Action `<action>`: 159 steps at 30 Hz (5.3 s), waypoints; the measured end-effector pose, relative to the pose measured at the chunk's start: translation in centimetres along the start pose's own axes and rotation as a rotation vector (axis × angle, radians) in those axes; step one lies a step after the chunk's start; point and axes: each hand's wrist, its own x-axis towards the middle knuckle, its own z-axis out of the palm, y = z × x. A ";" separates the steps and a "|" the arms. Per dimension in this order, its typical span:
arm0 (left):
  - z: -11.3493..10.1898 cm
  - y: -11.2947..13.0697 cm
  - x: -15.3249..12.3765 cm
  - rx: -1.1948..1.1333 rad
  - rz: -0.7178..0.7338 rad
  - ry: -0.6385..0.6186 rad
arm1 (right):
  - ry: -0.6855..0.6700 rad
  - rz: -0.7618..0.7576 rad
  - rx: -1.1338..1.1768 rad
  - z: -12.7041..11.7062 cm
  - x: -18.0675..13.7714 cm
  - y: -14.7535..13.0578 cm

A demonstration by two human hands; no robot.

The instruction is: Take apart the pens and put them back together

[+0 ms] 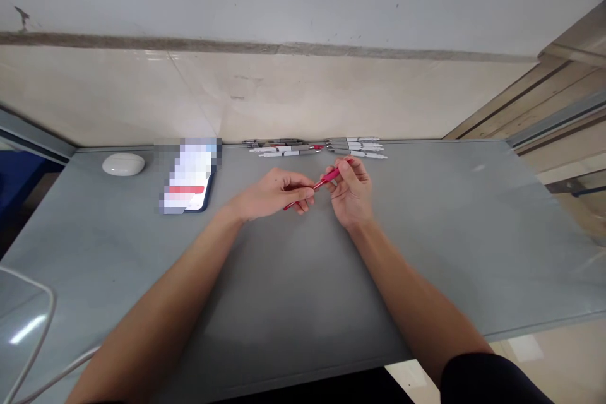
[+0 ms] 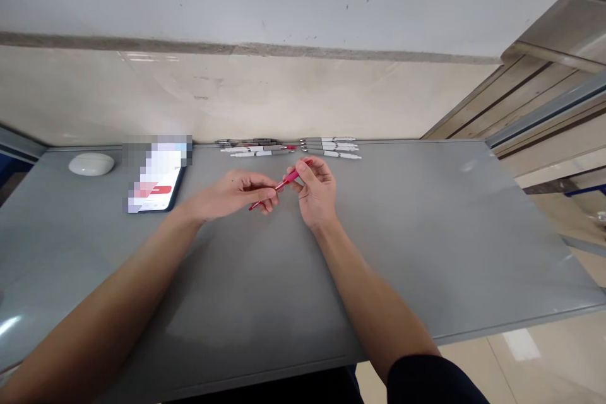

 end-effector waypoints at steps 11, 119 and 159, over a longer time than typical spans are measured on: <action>-0.1 0.4 -0.5 -0.115 -0.068 -0.191 | -0.063 0.022 0.076 -0.3 -0.5 -0.4; 0.9 0.0 0.1 0.204 0.090 0.089 | -0.015 -0.016 0.058 -0.4 -0.3 -0.6; 1.0 -0.5 0.5 0.208 0.145 0.142 | -0.014 -0.039 0.051 -0.6 -0.1 -0.5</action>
